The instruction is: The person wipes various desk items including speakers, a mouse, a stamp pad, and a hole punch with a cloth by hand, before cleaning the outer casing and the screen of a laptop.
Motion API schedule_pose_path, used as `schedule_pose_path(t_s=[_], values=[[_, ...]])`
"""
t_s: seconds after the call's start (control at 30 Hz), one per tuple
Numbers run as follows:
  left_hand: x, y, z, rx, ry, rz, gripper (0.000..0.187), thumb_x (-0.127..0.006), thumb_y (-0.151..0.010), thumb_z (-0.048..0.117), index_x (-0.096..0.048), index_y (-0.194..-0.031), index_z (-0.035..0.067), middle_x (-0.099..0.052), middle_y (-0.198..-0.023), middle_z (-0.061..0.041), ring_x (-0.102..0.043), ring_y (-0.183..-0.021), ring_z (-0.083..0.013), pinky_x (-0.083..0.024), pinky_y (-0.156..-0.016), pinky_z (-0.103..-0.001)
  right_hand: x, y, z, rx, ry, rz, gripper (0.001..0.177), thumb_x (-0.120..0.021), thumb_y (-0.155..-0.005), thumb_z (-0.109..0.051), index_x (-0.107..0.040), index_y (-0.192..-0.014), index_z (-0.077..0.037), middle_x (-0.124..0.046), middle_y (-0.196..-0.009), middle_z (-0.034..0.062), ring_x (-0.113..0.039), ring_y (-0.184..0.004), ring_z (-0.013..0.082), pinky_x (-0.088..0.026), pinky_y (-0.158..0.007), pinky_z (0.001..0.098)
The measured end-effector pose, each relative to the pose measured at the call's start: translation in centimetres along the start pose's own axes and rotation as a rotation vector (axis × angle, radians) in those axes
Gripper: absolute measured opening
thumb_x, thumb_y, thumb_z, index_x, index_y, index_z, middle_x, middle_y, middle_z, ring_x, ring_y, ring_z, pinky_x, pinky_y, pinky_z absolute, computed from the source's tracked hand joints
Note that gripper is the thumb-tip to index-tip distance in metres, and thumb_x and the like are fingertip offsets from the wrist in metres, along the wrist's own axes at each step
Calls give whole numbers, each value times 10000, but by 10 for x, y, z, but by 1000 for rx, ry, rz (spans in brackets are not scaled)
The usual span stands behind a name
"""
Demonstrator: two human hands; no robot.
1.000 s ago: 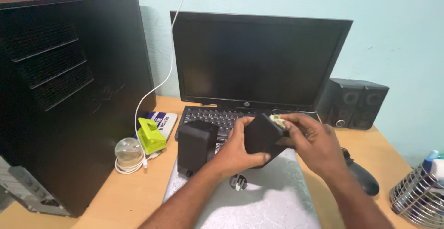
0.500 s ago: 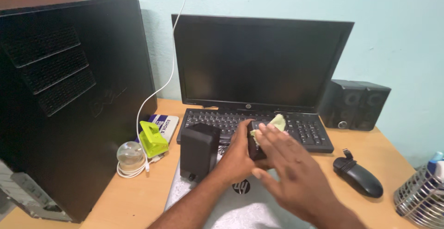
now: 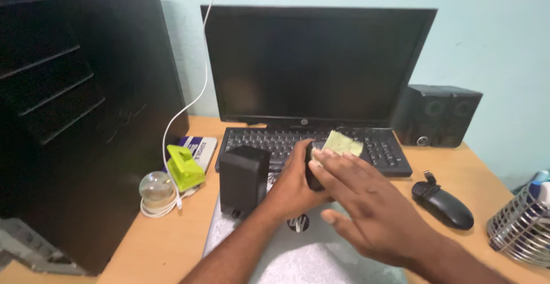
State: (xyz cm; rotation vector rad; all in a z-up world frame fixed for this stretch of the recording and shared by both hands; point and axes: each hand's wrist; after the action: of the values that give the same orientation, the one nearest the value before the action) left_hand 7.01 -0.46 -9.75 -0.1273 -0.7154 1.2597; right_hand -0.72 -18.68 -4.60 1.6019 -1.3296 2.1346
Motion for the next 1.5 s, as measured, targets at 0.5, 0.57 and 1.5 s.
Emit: schedule_pose_path(t_s=[0.5,0.57,1.5], values=[[1,3,-3,-150,93,-25,1006,-935,-674,333,-417,-1494,65,-537,-1444,-177,-541,-1391,-314,-472,-1130,-434,4,-1,10,104,25,20,560,-514,-981,-315,-496,-1427,23,-505,-1492,227,-446,-1395,393,-296,-1155,499],[-3,5,-3,-63,76,-14,1060,-957,-627,361,-387,-1470,63,-547,-1395,-170,-548,-1345,-309,-466,-1106,-429,5,-7,26,-40,59,7,541,-544,-960,-320,-518,-1390,7,-549,-1426,196,-481,-1352,388,-333,-1150,500],[0,2,-1,83,221,-7,1171,-952,-598,360,-315,-1526,37,-643,-1327,-145,-631,-1223,-237,-507,-1032,-364,-8,-1,6,19,-12,91,587,-635,-924,-310,-514,-1423,-25,-565,-1453,198,-497,-1357,377,-333,-1136,483]])
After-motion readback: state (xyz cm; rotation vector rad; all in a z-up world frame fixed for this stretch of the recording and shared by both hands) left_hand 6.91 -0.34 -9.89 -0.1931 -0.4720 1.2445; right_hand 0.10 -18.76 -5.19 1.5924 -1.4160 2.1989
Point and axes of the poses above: each hand's wrist, its own y-axis away from the middle knuckle, its own x-axis out of the back of the hand, z = x × y
